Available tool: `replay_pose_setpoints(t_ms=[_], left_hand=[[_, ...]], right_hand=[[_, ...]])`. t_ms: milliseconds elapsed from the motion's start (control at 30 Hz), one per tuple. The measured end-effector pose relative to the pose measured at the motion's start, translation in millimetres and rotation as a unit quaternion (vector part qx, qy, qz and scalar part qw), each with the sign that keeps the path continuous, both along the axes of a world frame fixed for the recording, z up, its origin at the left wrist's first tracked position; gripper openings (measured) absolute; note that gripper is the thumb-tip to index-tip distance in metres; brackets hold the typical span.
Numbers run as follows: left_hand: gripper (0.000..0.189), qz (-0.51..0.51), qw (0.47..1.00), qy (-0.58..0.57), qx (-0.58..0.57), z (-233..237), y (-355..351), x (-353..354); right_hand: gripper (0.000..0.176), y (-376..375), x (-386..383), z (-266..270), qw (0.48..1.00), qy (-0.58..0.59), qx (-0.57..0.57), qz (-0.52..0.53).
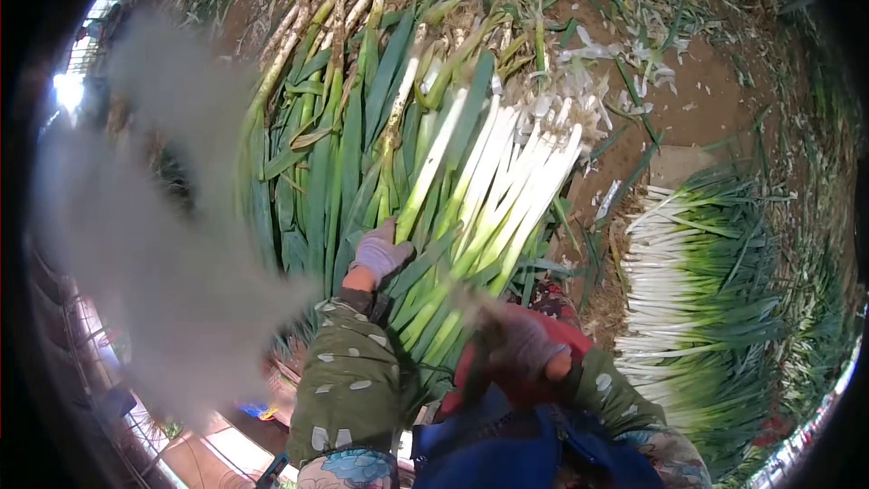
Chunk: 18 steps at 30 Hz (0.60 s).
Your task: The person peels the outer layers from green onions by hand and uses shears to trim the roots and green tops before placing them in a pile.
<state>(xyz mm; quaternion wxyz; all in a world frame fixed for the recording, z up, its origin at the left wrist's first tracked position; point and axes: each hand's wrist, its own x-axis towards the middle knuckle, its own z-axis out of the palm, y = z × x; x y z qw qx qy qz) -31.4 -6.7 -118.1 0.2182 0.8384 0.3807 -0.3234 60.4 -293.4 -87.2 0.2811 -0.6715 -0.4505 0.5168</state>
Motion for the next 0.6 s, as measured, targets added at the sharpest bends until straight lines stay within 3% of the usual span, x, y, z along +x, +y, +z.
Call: replay_pose_setpoints(t_ms=[67,100,133,167,200,233,333,400,467,533,600], left_hand=[[0.073,0.092,0.977,-0.161,-0.104,-12.3,3.7,-18.1],[0.078,0.169,0.961,-0.145,-0.163,4.7,-2.1,-6.8],[0.078,0.171,0.961,-0.144,-0.161,5.7,-1.7,-10.2],[0.081,0.247,0.907,-0.195,-0.280,6.0,-2.5,-14.0],[0.084,0.316,0.829,-0.245,-0.391,6.3,-2.3,-13.6],[0.084,0.318,0.828,-0.247,-0.390,7.1,-3.0,-14.3],[0.092,0.379,0.745,-0.242,-0.493,13.1,-5.3,-15.5],[0.095,0.369,0.751,-0.273,-0.475,4.6,-9.1,-20.1],[0.093,0.351,0.738,-0.299,-0.493,-4.6,-1.3,-25.8],[0.092,0.346,0.723,-0.288,-0.524,3.1,-3.5,-26.8],[0.091,0.369,0.711,-0.295,-0.521,-1.5,-4.1,-20.6]], right_hand=[[0.083,15.9,20.6,3.2,0.976,0.093,0.027,-0.196],[0.088,17.7,22.5,9.5,0.963,0.115,0.035,-0.241],[0.093,19.4,24.3,15.7,0.948,0.137,0.044,-0.285],[0.079,11.3,12.7,27.4,0.978,0.128,0.018,-0.165],[0.079,12.9,9.6,38.2,0.986,0.102,0.025,-0.132],[0.079,14.3,6.2,49.2,0.992,0.074,0.033,-0.099],[0.069,32.2,23.9,84.1,0.986,-0.095,0.116,-0.070],[0.065,25.0,18.5,81.6,0.973,-0.166,0.147,-0.065],[0.053,-2.7,-12.0,42.2,0.992,0.093,0.002,-0.081],[0.048,-3.2,-15.9,17.7,0.987,0.112,-0.019,-0.115],[0.044,19.5,15.4,18.9,0.986,-0.046,0.067,-0.146]])
